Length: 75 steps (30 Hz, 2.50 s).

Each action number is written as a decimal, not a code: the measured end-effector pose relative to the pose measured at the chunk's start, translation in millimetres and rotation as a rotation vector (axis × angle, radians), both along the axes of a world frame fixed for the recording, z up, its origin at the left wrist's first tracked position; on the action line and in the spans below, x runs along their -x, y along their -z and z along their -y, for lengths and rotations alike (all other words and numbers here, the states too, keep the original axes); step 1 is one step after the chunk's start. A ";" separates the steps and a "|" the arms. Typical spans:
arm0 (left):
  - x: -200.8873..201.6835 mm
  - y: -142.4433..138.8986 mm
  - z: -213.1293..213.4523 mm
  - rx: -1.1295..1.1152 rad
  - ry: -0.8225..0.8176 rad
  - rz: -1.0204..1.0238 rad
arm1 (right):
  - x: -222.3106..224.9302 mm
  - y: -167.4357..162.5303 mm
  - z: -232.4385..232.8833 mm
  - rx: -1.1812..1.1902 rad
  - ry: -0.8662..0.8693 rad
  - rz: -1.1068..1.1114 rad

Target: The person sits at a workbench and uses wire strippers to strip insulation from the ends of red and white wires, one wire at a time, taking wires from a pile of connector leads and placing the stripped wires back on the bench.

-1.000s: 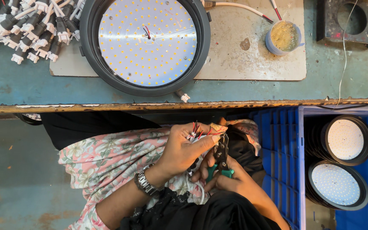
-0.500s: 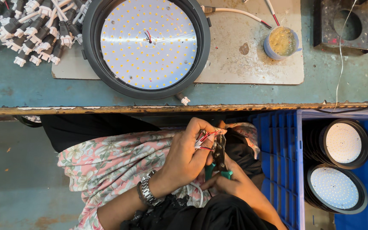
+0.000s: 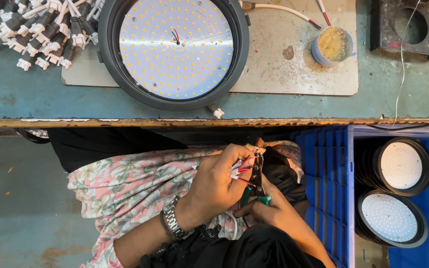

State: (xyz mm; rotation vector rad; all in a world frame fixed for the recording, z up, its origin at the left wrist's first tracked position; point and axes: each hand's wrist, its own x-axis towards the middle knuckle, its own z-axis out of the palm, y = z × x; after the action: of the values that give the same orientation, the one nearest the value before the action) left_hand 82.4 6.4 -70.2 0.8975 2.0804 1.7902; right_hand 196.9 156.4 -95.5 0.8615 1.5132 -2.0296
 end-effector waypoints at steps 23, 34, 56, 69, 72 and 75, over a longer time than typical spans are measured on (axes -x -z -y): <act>-4.3 1.6 -1.5 -0.021 -0.054 -0.136 | 13.7 -6.0 -0.6 -0.511 -0.252 -0.411; -4.3 -1.2 0.9 -0.088 -0.013 -0.071 | 14.0 -3.9 0.3 -0.589 -0.269 -0.471; 76.0 -59.1 16.7 -0.266 0.135 0.778 | 62.1 -32.1 -22.5 0.429 -0.125 -0.405; 196.2 -118.3 119.8 -0.164 -0.226 0.216 | 186.3 36.3 -11.0 1.120 -0.199 -0.766; 266.0 -129.2 138.7 -0.145 -0.166 0.221 | 204.1 57.6 0.9 1.229 -0.236 -0.835; 333.9 -126.8 147.0 -0.186 -0.104 0.303 | 206.3 65.1 2.7 1.266 -0.260 -0.867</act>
State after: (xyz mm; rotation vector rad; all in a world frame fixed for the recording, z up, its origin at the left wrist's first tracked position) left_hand -251.4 -140.5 56.6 0.5255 1.8241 2.0537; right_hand -9.3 153.6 -160.7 -0.7273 0.2707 -2.5944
